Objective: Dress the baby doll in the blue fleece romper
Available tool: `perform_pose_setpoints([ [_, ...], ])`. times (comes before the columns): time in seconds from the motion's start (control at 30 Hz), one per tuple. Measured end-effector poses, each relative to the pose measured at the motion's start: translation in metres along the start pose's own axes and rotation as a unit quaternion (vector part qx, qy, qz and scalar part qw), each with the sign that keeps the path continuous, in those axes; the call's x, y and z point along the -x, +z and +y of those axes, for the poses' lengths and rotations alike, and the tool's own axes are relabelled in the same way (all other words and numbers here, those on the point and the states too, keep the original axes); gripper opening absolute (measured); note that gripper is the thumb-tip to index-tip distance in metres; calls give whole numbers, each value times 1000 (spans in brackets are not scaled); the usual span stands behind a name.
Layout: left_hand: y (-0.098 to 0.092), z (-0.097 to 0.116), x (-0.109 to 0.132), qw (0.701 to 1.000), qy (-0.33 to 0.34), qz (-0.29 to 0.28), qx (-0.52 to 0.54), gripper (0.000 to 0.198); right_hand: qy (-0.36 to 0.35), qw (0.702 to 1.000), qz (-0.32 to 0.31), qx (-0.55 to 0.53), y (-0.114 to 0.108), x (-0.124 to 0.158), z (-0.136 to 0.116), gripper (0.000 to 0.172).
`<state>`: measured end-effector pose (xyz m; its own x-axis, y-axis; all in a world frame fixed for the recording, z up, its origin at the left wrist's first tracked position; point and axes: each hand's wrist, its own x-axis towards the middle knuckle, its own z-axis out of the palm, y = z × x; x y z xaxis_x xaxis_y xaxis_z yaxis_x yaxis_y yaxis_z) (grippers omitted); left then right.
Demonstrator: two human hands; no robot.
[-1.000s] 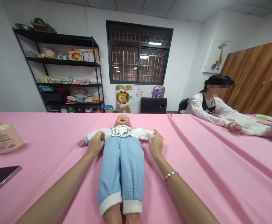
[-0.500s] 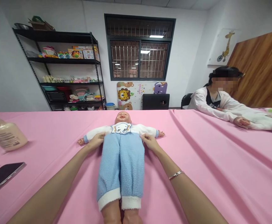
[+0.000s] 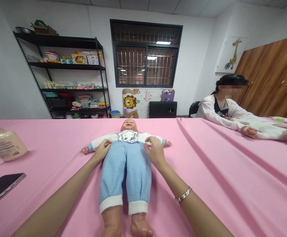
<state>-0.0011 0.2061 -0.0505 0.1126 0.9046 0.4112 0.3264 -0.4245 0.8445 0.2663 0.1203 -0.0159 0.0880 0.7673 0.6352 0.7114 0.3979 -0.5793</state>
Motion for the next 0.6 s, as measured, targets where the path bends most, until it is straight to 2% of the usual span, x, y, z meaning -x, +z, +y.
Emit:
perform_pose_setpoints([
  [0.03, 0, -1, 0, 1000, 3, 2, 0, 21, -33, 998, -52, -30, -8, 4, -22, 10],
  [0.07, -1, -2, -1, 1000, 4, 3, 4, 22, -75, 986, -138, -58, -15, 11, -45, 12],
  [0.13, -1, -4, -1, 1000, 2, 5, 14, 24, -156, 936, -307, -77, -25, 31, -85, 19],
  [0.17, -1, -5, -2, 1000, 1, 4, 15, 25, -190, 910, -365, -57, -28, 43, -101, 23],
  [0.2, -1, -6, -2, 1000, 1, 2, 13, 25, -221, 892, -394, -17, -29, 54, -112, 25],
  [0.3, -1, -9, -2, 1000, 9, -8, -2, 23, -283, 870, -393, 93, -25, 80, -127, 18],
  [0.43, -1, -8, -1, 1000, 16, -5, -11, 21, -325, 865, -367, 107, -12, 91, -130, 20],
  [0.5, -1, -8, -1, 1000, 20, -3, -18, 20, -322, 888, -323, 59, -12, 92, -137, 20],
  [0.6, -1, -10, -1, 999, 27, 0, -29, 20, -246, 938, -219, -106, -32, 97, -154, 18],
])
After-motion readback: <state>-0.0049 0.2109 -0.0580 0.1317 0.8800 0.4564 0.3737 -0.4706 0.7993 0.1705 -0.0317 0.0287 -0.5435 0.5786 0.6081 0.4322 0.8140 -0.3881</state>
